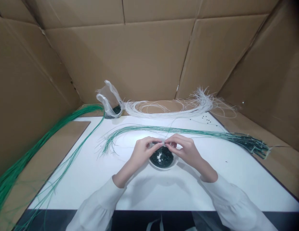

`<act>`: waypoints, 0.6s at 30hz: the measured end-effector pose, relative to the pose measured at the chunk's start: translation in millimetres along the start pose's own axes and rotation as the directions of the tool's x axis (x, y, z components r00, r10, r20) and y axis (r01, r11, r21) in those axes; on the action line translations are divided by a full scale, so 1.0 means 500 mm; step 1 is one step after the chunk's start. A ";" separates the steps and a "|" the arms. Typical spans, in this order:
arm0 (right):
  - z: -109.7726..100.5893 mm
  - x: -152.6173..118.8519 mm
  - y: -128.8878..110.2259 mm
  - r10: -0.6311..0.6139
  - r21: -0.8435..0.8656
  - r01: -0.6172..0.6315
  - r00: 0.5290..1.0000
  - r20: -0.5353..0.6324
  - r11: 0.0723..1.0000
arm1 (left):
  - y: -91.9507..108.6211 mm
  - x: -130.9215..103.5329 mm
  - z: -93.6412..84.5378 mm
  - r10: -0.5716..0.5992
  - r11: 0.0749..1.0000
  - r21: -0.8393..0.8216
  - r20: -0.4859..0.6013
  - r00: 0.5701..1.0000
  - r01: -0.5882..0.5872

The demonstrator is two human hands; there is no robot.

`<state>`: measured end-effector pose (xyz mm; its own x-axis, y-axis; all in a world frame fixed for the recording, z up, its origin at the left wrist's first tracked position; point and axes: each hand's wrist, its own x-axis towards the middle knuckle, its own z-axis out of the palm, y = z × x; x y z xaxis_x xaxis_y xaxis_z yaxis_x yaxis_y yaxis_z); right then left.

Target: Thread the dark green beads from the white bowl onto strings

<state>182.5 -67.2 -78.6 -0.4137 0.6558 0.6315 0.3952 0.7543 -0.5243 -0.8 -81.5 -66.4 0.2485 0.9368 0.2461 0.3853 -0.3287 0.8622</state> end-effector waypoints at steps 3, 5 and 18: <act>0.001 -0.001 -0.001 -0.034 -0.019 0.034 0.999 -0.011 0.999 | -0.001 0.001 0.001 -0.021 0.999 -0.031 0.004 1.000 0.021; 0.001 -0.001 -0.001 -0.046 -0.026 0.045 0.999 -0.021 0.999 | 0.000 0.000 0.001 -0.043 0.999 -0.028 0.005 0.999 0.043; 0.001 0.002 -0.009 -0.026 -0.034 0.026 1.000 0.006 0.999 | -0.004 -0.001 0.002 -0.129 0.992 -0.020 -0.007 0.992 0.128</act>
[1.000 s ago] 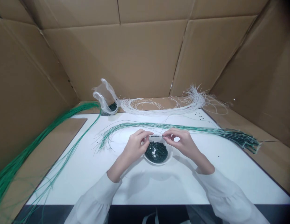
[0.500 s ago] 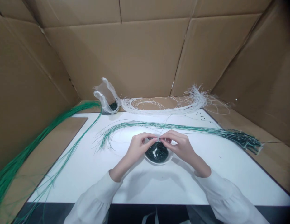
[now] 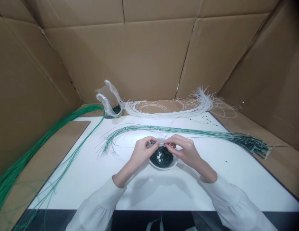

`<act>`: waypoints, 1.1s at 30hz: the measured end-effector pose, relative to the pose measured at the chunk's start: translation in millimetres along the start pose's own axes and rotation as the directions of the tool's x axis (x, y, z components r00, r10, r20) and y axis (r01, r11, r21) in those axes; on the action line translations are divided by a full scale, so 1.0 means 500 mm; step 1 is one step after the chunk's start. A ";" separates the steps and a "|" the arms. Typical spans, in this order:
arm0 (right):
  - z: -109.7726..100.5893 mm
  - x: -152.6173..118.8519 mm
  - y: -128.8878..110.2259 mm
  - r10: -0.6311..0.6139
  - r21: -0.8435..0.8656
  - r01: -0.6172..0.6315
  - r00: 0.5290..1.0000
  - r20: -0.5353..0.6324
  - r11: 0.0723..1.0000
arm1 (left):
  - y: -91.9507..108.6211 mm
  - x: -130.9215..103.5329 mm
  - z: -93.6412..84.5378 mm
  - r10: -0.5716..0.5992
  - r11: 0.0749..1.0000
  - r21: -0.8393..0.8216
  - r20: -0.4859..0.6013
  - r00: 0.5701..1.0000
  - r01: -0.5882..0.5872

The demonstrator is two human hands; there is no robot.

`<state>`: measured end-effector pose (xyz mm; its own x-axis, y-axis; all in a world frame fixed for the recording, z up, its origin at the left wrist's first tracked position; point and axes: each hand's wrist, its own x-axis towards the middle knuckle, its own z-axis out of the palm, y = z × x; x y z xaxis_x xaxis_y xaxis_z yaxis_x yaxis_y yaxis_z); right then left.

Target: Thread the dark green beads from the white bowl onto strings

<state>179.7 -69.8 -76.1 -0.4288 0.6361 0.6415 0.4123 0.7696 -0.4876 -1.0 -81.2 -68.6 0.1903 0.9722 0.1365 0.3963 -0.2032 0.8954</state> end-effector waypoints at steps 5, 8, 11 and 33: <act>-0.001 0.000 -0.002 0.017 0.033 -0.017 1.000 0.001 0.999 | -0.006 0.004 -0.001 0.007 0.990 -0.139 0.057 0.998 0.001; -0.001 -0.001 -0.002 0.016 0.047 -0.016 1.000 -0.003 0.999 | -0.006 0.004 0.000 0.018 0.986 -0.164 0.072 0.997 -0.006; 0.001 -0.002 -0.001 -0.006 0.043 0.007 1.000 -0.015 0.999 | -0.004 0.003 0.000 0.032 0.986 -0.169 0.079 0.996 -0.018; 0.017 -0.004 -0.013 0.064 0.095 -0.055 0.994 -0.090 0.994 | -0.011 0.003 0.010 0.042 0.961 -0.274 0.066 0.997 -0.023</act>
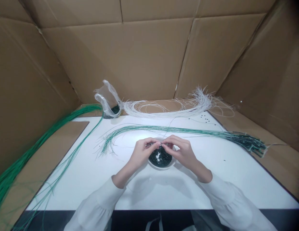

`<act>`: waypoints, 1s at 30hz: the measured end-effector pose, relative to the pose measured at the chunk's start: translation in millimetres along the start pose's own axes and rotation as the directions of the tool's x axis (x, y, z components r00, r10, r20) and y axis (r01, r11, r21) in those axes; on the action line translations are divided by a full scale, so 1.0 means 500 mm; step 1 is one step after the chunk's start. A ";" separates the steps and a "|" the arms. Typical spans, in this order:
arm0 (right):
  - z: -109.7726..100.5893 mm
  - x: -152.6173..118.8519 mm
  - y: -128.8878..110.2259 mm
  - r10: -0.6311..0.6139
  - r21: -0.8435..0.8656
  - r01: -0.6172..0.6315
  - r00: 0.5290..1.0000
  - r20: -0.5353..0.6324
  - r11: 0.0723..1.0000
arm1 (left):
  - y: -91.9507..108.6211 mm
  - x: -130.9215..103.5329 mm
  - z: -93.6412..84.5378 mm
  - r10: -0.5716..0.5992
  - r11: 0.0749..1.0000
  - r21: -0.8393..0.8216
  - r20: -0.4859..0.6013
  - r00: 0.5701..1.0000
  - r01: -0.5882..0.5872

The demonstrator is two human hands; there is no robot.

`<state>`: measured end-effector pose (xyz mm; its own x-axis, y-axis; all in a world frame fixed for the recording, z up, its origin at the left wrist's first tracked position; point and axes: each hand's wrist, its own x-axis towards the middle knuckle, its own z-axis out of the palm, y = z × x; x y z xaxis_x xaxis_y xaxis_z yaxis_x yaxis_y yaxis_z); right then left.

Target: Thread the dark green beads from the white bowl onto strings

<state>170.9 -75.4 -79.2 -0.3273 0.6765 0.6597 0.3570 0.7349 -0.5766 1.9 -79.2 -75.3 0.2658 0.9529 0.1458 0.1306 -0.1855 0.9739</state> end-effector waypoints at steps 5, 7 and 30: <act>-0.002 -0.001 0.001 0.070 -0.002 -0.070 0.997 -0.014 0.998 | 0.007 -0.002 0.001 -0.019 1.000 0.023 -0.020 1.000 0.020; -0.005 0.001 0.001 0.111 -0.013 -0.111 0.993 -0.028 0.994 | 0.009 -0.003 -0.001 -0.040 0.999 0.019 -0.024 0.999 0.041; -0.033 0.012 0.021 0.433 0.204 -0.424 0.901 0.004 0.882 | 0.025 0.000 -0.023 -0.060 0.964 0.255 -0.081 0.995 0.079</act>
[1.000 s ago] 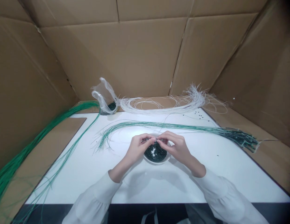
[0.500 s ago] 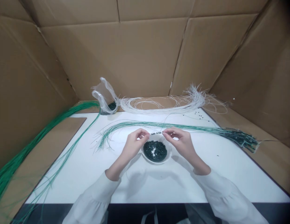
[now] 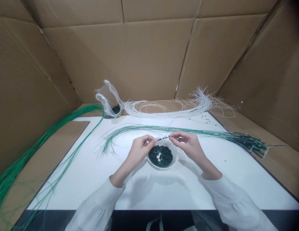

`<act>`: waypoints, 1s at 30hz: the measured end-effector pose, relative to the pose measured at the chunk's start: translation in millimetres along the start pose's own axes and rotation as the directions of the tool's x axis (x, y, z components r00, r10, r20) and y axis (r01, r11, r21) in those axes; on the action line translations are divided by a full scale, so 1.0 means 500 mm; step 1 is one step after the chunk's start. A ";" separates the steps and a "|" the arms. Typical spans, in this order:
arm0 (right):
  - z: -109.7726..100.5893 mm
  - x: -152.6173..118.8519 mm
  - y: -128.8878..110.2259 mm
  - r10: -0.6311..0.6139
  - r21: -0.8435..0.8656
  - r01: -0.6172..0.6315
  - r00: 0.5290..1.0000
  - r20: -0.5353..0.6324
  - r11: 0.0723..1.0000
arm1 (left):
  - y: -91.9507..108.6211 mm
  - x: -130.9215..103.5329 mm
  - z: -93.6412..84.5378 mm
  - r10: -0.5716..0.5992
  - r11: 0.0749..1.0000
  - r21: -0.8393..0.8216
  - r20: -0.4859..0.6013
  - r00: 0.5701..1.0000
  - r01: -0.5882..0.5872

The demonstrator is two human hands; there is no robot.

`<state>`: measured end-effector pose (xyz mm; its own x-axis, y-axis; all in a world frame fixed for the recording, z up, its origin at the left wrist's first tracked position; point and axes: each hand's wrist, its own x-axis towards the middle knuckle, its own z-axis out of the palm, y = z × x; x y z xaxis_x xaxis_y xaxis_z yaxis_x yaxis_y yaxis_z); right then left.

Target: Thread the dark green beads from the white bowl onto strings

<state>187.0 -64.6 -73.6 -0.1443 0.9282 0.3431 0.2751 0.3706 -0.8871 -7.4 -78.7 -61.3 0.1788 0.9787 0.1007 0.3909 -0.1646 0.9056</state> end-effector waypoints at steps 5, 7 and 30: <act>-0.002 0.002 -0.008 0.075 0.109 -0.079 0.996 0.047 0.991 | 0.002 -0.003 -0.003 0.044 0.995 0.087 -0.016 0.999 -0.042; 0.000 0.002 -0.006 0.060 0.063 -0.062 0.998 0.026 0.996 | 0.004 -0.004 -0.003 0.051 0.996 0.074 -0.002 0.999 -0.051; 0.018 -0.005 -0.007 0.091 -0.023 -0.089 0.991 0.096 0.996 | -0.007 -0.002 0.014 0.065 0.998 0.013 0.010 0.998 -0.065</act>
<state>178.0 -68.6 -74.4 -0.2096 0.9504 0.2299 0.3081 0.2874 -0.9069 -2.6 -80.0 -67.3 0.2133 0.9646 0.1553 0.3897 -0.2298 0.8918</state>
